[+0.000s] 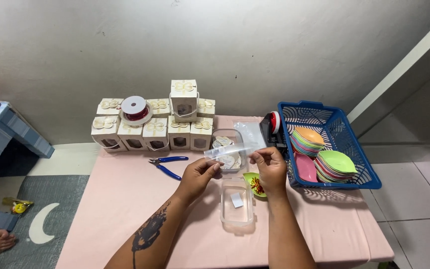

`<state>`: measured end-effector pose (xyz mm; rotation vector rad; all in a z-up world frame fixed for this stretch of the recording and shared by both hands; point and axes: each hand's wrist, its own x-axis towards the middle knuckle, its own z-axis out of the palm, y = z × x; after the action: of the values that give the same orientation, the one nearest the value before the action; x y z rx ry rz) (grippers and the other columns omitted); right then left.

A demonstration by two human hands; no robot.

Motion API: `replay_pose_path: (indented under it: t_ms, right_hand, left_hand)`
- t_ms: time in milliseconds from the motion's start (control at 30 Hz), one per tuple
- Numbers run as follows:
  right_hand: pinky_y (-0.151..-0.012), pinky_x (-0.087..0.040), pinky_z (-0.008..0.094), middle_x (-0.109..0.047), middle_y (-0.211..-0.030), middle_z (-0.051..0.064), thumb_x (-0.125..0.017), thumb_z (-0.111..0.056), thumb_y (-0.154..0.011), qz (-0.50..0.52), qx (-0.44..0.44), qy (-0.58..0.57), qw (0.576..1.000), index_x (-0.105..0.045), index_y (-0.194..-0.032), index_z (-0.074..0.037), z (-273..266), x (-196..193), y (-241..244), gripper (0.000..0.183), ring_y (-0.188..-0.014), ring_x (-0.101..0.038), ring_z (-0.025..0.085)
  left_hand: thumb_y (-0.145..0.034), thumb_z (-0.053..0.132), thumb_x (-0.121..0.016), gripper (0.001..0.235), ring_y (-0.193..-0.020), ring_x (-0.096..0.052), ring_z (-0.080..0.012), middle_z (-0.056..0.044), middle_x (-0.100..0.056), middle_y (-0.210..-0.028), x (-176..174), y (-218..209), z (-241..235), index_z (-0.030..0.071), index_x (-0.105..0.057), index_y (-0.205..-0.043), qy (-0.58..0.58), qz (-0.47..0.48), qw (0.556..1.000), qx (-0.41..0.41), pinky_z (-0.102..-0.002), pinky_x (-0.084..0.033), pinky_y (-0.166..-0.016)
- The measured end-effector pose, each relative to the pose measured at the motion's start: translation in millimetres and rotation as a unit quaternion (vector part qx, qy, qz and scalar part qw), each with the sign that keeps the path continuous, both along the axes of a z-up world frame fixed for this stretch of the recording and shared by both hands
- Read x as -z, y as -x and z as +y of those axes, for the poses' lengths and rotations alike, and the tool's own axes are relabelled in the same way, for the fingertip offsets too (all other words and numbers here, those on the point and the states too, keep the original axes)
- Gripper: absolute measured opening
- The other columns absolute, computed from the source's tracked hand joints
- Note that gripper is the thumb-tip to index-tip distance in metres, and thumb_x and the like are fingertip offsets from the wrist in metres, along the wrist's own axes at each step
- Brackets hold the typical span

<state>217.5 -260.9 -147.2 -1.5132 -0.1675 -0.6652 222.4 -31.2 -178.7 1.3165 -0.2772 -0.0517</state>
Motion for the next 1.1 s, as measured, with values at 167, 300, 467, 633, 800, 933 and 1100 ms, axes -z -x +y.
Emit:
replay_pose_path:
  t_ms: [167, 300, 467, 633, 800, 933, 1100]
  right_hand:
    - [-0.073, -0.06, 0.031, -0.077, -0.091, 0.017, -0.08, -0.001, -0.093, -0.031, 0.021, 0.058, 0.998, -0.064, -0.112, 0.002, 0.2, 12.4, -2.5, 0.026, -0.077, -0.074, 0.021]
    - [-0.079, -0.059, 0.032, -0.073, -0.112, 0.014, -0.086, -0.006, -0.088, -0.096, 0.094, 0.17, 0.976, -0.06, -0.129, 0.001, 0.0, 16.7, -2.2, 0.05, -0.094, -0.07, 0.024]
    - [-0.07, -0.061, 0.035, -0.077, -0.097, 0.013, -0.086, -0.008, -0.086, -0.156, 0.047, 0.241, 0.957, -0.07, -0.121, 0.002, 13.7, 7.5, 6.8, 0.04, -0.081, -0.074, 0.027]
    - [-0.067, -0.061, 0.034, -0.08, -0.093, 0.011, -0.087, -0.013, -0.084, -0.192, -0.005, 0.259, 0.947, -0.067, -0.131, 0.003, 27.1, 7.7, 14.4, 0.053, -0.073, -0.075, 0.024]
    - [-0.061, -0.06, 0.035, -0.081, -0.087, 0.011, -0.081, -0.007, -0.088, -0.19, -0.074, 0.281, 0.938, -0.062, -0.14, 0.004, 33.6, 6.1, 19.0, 0.057, -0.063, -0.073, 0.024]
    - [-0.061, -0.062, 0.038, -0.079, -0.081, 0.008, -0.078, -0.005, -0.088, -0.149, -0.052, 0.339, 0.927, -0.079, -0.117, -0.005, 32.2, -3.2, 20.5, 0.03, -0.066, -0.075, 0.028]
    - [-0.067, -0.06, 0.034, -0.075, -0.078, 0.004, -0.077, -0.011, -0.094, -0.112, 0.022, 0.303, 0.946, -0.08, -0.101, -0.01, 22.8, 1.8, 14.2, 0.007, -0.067, -0.072, 0.023]
  left_hand:
    - [-0.094, 0.012, -0.081, 0.009, -0.072, -0.073, -0.017, -0.009, -0.074, -0.075, -12.0, -0.7, -0.8, 0.009, -0.086, -0.1, -0.084, -0.162, 0.974, -0.132, -0.029, -0.061, -0.07]
    - [-0.091, 0.015, -0.084, 0.004, -0.062, -0.065, -0.0161, -0.003, -0.066, -0.066, -35.3, 9.8, 4.1, 0.014, -0.086, -0.095, -0.132, -0.302, 0.903, -0.275, -0.028, -0.057, -0.062]
    - [-0.091, 0.017, -0.086, 0.022, -0.055, -0.061, -0.0187, -0.002, -0.054, -0.059, -17.4, 3.0, 7.7, 0.01, -0.074, -0.074, -0.168, -0.355, 0.867, -0.306, -0.026, -0.054, -0.056]
    - [-0.089, 0.017, -0.086, 0.02, -0.055, -0.059, -0.0212, -0.001, -0.05, -0.062, -16.0, 1.0, 6.3, 0.011, -0.073, -0.075, -0.226, -0.404, 0.833, -0.302, -0.028, -0.054, -0.055]
    - [-0.094, 0.019, -0.076, 0.016, -0.058, -0.057, -0.0189, 0.001, -0.047, -0.064, -23.4, 2.1, 5.1, 0.016, -0.071, -0.079, -0.348, -0.505, 0.735, -0.289, -0.029, -0.052, -0.054]
    - [-0.094, 0.019, -0.079, 0.017, -0.061, -0.057, -0.0195, 0.001, -0.047, -0.066, -30.1, 7.6, 1.9, 0.016, -0.069, -0.08, -0.354, -0.518, 0.725, -0.283, -0.03, -0.052, -0.055]
    - [-0.1, 0.016, -0.07, 0.008, -0.077, -0.068, -0.0227, -0.002, -0.066, -0.083, -31.3, 10.1, 1.0, 0.015, -0.077, -0.101, -0.316, -0.478, 0.787, -0.23, -0.034, -0.057, -0.066]
